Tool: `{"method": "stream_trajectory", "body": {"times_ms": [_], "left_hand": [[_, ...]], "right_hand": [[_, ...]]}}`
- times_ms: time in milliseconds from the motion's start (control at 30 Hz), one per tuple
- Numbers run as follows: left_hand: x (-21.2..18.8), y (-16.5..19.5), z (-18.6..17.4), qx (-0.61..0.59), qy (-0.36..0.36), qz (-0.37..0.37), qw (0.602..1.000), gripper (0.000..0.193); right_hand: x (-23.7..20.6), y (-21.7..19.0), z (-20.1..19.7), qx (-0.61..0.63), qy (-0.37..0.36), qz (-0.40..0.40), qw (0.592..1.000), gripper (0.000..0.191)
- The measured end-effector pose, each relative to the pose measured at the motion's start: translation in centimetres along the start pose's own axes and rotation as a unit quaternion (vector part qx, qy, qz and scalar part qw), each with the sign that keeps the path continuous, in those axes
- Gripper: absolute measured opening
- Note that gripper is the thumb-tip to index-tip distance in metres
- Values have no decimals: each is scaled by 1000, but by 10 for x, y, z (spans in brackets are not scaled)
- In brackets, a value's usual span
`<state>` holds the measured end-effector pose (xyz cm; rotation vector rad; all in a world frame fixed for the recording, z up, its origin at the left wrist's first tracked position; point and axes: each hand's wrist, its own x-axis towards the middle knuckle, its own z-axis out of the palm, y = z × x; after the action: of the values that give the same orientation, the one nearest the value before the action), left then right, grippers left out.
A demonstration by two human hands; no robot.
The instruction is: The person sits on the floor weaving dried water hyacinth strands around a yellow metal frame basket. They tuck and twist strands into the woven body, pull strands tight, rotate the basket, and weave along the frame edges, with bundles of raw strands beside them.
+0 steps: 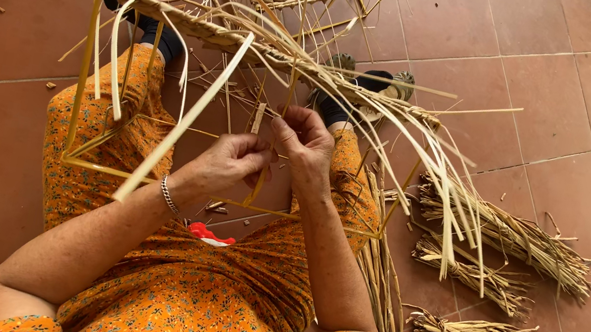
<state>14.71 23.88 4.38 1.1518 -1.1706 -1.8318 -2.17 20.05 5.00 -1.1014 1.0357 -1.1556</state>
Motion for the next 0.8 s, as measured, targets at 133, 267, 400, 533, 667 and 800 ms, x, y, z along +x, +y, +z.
{"method": "stream_trajectory", "body": {"times_ms": [133, 267, 400, 533, 667, 800], "left_hand": [[-18, 2, 5, 145, 12, 6, 989, 24], [-28, 1, 17, 379, 41, 76, 921, 18], [-22, 1, 28, 498, 79, 114, 856, 17], [-23, 3, 32, 611, 84, 94, 781, 23], [-41, 4, 28, 625, 93, 132, 764, 24], [-52, 2, 27, 590, 72, 100, 798, 33]], "right_hand": [[1, 3, 1, 5, -1, -6, 1000, 23], [-2, 1, 3, -5, 6, -11, 1000, 26], [-6, -3, 2, -17, -2, -42, 999, 34], [-19, -3, -2, -81, -20, -32, 996, 32], [-31, 3, -3, -99, -17, -5, 995, 28], [-40, 5, -2, -108, -22, -24, 994, 39]]}}
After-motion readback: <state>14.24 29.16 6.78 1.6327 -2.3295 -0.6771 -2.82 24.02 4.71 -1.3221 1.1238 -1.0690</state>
